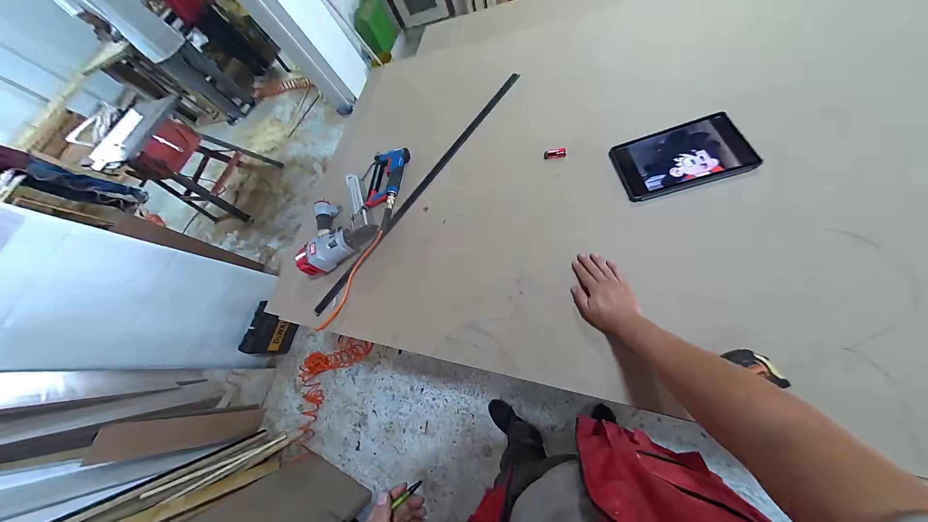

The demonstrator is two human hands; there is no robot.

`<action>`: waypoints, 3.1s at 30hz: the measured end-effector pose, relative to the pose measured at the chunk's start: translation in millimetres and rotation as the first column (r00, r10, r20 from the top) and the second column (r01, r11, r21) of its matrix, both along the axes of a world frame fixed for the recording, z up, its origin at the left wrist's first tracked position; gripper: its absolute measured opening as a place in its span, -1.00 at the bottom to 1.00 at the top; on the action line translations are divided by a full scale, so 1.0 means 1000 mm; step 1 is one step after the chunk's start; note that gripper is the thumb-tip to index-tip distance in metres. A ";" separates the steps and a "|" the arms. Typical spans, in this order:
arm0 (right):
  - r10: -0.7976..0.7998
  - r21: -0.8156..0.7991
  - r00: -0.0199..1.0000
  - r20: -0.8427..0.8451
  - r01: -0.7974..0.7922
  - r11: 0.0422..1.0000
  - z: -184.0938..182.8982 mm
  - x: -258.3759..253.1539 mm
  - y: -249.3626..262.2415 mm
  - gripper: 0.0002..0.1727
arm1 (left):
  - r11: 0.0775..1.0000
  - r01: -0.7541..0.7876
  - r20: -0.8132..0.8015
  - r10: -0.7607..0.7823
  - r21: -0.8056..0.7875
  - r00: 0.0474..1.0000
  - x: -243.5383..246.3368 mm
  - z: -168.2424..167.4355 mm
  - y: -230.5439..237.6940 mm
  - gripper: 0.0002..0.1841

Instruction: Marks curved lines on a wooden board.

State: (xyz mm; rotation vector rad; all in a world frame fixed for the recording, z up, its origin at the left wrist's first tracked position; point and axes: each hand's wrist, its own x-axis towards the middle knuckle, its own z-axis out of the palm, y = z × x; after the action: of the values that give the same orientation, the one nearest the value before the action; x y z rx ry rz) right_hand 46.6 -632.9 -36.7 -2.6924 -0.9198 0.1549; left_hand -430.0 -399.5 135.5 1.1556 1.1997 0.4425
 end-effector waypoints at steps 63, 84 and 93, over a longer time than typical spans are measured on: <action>0.311 0.784 0.782 -0.540 0.333 0.523 0.003 0.257 0.322 -0.60 | 0.564 0.549 0.017 -0.707 0.617 0.707 0.522 -0.165 0.180 -0.92; 0.322 0.780 0.770 -0.551 0.338 0.527 0.003 0.256 0.321 -0.58 | 0.558 0.535 -0.020 -0.680 0.634 0.733 0.523 -0.166 0.179 -0.93; 0.323 0.776 0.765 -0.557 0.341 0.530 0.003 0.257 0.321 -0.58 | 0.584 0.500 -0.053 -0.616 0.640 0.786 0.524 -0.165 0.177 -0.93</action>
State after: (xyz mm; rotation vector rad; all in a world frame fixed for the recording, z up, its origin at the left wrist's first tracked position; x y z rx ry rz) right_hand 303.1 -312.2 -34.0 -1.4934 -0.5117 0.4668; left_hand 94.4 -222.8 -29.7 1.9570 0.4472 0.4478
